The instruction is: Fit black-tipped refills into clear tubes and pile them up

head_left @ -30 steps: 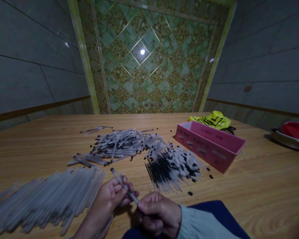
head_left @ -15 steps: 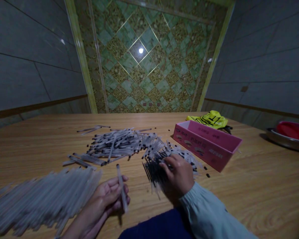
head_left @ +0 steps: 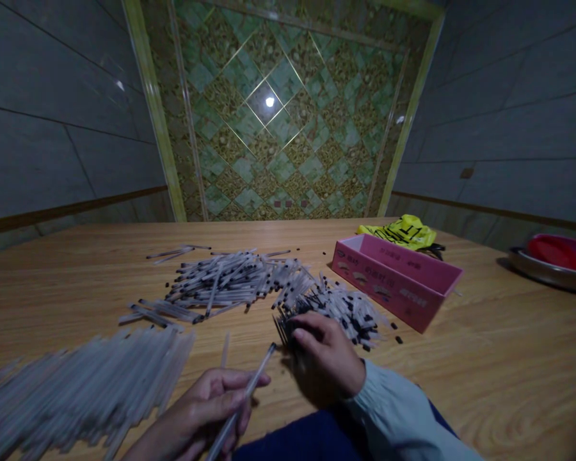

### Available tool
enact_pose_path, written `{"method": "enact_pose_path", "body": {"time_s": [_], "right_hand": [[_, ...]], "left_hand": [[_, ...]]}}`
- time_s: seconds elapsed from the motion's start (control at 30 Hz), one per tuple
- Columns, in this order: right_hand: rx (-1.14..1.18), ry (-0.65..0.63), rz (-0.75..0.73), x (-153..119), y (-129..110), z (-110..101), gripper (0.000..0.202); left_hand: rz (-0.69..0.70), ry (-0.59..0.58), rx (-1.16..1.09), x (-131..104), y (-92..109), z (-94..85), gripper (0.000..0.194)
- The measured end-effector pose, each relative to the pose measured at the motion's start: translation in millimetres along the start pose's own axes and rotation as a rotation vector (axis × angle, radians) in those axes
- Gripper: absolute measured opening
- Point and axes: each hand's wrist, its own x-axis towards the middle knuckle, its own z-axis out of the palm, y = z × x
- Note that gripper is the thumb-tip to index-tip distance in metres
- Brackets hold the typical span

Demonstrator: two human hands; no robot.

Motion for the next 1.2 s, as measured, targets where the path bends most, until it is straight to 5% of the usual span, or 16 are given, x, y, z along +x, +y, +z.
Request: {"method": "enact_pose_path", "body": {"time_s": [0.1, 0.27, 0.47, 0.73, 0.9, 1.07, 1.2], "right_hand": [[0.285, -0.127, 0.097, -10, -6, 21, 0.028], [0.370, -0.117, 0.206, -16, -10, 26, 0.029], [0.464, -0.143, 0.224, -16, -10, 25, 0.034], [0.650, -0.189, 0.334, -18, 0, 34, 0.042], [0.818, -0.219, 0.488, -19, 0, 40, 0.048], [0.857, -0.229, 0.501, -22, 2, 48, 0.049], [0.852, -0.246, 0.501, -23, 2, 50, 0.050]], "left_hand": [[0.008, -0.052, -0.001, 0, -1, -2.0, 0.038], [0.096, -0.035, -0.073, 2, -6, -7.5, 0.053], [0.040, 0.030, -0.155, 5, -6, -5.4, 0.022], [-0.001, 0.079, -0.267, -1, 1, 0.6, 0.027], [0.167, 0.166, -0.436, 4, 3, 3.1, 0.037], [0.352, 0.349, -0.205, 21, -6, 3.4, 0.032], [0.373, 0.480, -0.130, 29, -12, 1.3, 0.035]]}}
